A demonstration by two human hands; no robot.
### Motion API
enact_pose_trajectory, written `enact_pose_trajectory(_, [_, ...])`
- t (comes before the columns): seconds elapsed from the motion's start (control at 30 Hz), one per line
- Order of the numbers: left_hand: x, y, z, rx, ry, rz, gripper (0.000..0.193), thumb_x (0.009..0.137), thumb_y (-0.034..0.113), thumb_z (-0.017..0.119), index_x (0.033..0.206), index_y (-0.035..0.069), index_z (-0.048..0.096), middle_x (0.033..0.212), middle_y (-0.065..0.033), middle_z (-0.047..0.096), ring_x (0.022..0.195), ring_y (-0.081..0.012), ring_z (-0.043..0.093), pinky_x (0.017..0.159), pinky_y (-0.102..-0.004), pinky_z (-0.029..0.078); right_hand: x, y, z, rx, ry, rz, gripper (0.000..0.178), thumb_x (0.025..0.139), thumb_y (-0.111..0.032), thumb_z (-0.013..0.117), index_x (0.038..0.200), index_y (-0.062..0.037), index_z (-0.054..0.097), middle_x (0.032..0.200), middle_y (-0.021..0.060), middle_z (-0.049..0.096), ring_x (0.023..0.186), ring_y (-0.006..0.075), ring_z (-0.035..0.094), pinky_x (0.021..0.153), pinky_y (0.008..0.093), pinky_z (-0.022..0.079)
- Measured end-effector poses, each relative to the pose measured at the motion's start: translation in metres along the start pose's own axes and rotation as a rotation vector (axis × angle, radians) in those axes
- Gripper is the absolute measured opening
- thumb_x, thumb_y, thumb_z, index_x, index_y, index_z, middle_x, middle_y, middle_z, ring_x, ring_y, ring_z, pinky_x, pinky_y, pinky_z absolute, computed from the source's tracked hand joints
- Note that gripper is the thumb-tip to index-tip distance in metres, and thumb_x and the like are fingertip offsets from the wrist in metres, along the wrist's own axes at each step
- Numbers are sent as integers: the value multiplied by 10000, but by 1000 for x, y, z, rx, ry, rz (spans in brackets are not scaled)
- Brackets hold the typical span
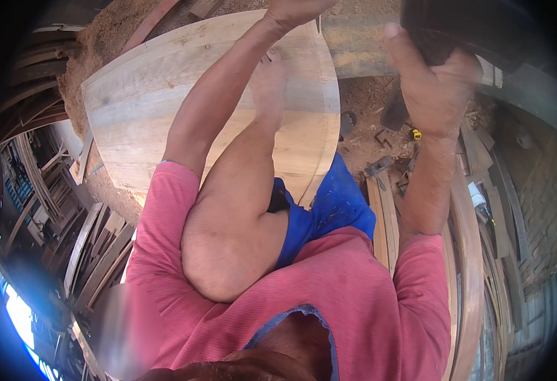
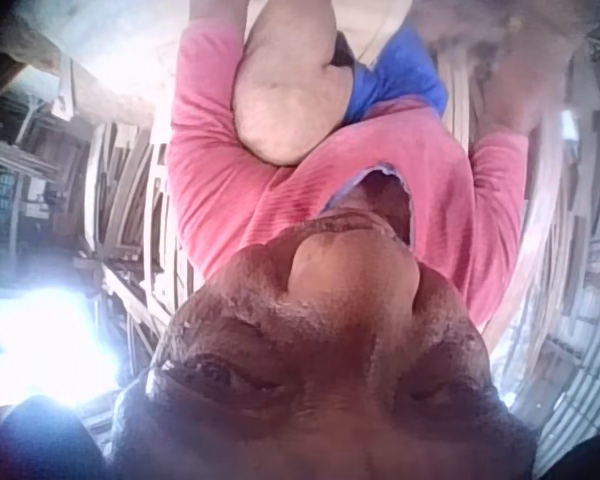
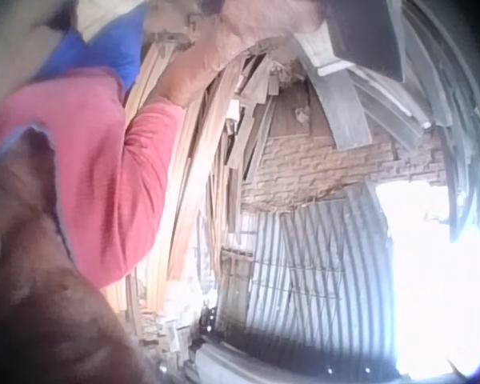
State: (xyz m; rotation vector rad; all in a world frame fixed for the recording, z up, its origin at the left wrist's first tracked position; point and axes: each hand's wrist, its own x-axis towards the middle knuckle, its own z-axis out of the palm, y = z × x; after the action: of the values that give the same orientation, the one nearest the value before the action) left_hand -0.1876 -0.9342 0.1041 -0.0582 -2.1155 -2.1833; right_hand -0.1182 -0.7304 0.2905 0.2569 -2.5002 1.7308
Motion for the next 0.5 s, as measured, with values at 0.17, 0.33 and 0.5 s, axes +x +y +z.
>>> enact_pose_trajectory(0.17, [0,-12,2,-61,-82,36,362,767,84,776,1090,85,613,941,23,667,872,-87,643,818,-274,539,9,-4,-9,0,34,-47,90,863,-25,747,913,13,682,708,41,660,613,109,609,608,259,492])
enact_pose_trajectory(0.33, [-6,-15,-13,46,-20,97,312,764,73,771,1039,88,626,910,28,653,841,-69,621,788,-259,525,14,0,1,121,33,-55,84,859,-2,739,912,20,678,710,60,650,629,126,611,613,272,495])
enact_pose_trajectory(0.5, [-3,-16,-8,22,11,63,285,761,74,772,1010,92,635,887,33,646,812,-61,603,753,-257,515,14,-7,-3,117,39,-87,80,858,14,729,910,25,669,709,69,639,617,136,600,606,283,490])
